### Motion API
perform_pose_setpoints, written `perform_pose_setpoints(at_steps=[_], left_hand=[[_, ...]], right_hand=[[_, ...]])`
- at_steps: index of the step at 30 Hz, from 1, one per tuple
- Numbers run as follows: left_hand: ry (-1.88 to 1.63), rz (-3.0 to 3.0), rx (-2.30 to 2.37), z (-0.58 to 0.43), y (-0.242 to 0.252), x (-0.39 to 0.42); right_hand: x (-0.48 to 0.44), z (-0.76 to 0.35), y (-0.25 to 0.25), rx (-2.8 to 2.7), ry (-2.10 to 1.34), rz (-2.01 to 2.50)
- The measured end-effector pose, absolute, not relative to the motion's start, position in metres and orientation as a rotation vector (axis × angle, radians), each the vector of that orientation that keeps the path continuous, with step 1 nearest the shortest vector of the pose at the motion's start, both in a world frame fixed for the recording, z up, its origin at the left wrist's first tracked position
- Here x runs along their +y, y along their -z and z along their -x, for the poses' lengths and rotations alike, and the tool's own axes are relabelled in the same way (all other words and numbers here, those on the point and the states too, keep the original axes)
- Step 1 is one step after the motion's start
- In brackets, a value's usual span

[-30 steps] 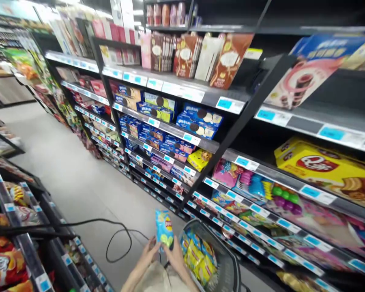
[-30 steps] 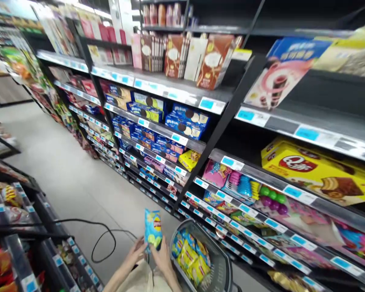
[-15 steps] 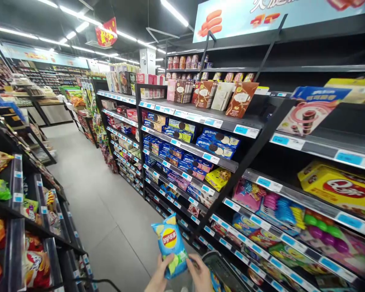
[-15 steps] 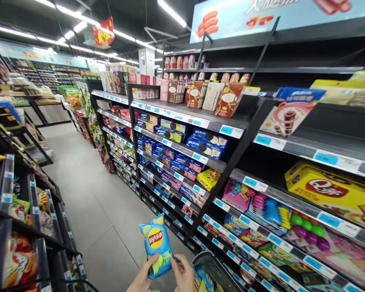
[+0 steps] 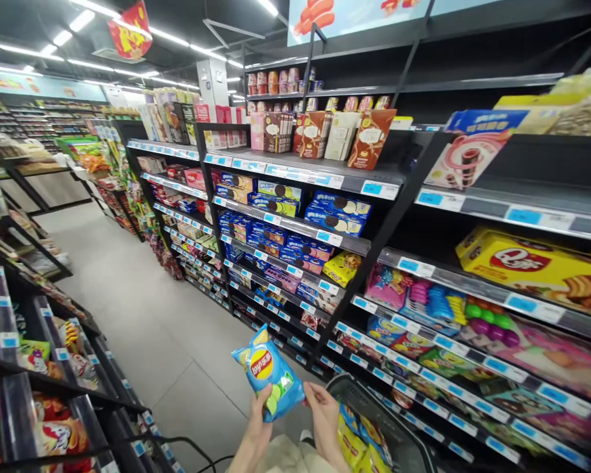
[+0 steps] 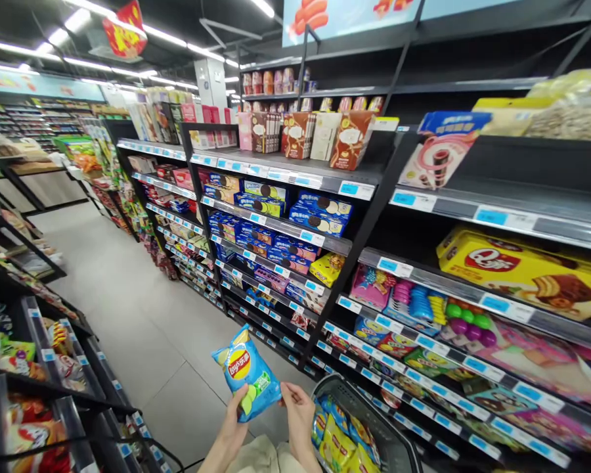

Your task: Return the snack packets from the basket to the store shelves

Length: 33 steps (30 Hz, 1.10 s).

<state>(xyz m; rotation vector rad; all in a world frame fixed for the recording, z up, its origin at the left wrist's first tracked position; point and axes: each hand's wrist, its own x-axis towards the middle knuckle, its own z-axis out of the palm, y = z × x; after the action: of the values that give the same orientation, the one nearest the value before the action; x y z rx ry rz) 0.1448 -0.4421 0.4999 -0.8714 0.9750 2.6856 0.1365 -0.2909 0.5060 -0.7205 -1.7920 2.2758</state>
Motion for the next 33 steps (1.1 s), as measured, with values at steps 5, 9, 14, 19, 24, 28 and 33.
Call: perform_pose_setpoints(at_steps=[5,9,14,19,24,28,33], left_hand=[[-2.581,0.809,1.114,-0.143,-0.498,-0.454],[-2.264,0.578,1.340,-0.149,-0.506,-0.464],[-2.047,0.190,1.439,-0.169,-0.528,-0.453],[-2.083,0.104,1.383,-0.175,-0.537,-0.445],[-2.134,0.119,1.683,-0.161,-0.526,-0.455],[-2.119,0.174,1.763,-0.155,-0.520,-0.460],[-2.163,0.202,1.793,-0.155,-0.524,-0.455]], right_hand=[[-0.283,-0.140,-0.506,-1.872,-2.301,0.660],[-0.262,-0.145,-0.526,-1.980,-2.488,0.532],[-0.260,-0.160,-0.555,-1.782,-2.860,0.572],[-0.277,-0.166,-0.560,-1.697,-2.668,0.840],[-0.280,-0.162,-0.559,-1.457,-2.514,0.883],[-0.271,-0.158,-0.566,-1.370,-2.462,0.977],[-0.264,-0.155,-0.572,-1.339,-2.430,0.966]])
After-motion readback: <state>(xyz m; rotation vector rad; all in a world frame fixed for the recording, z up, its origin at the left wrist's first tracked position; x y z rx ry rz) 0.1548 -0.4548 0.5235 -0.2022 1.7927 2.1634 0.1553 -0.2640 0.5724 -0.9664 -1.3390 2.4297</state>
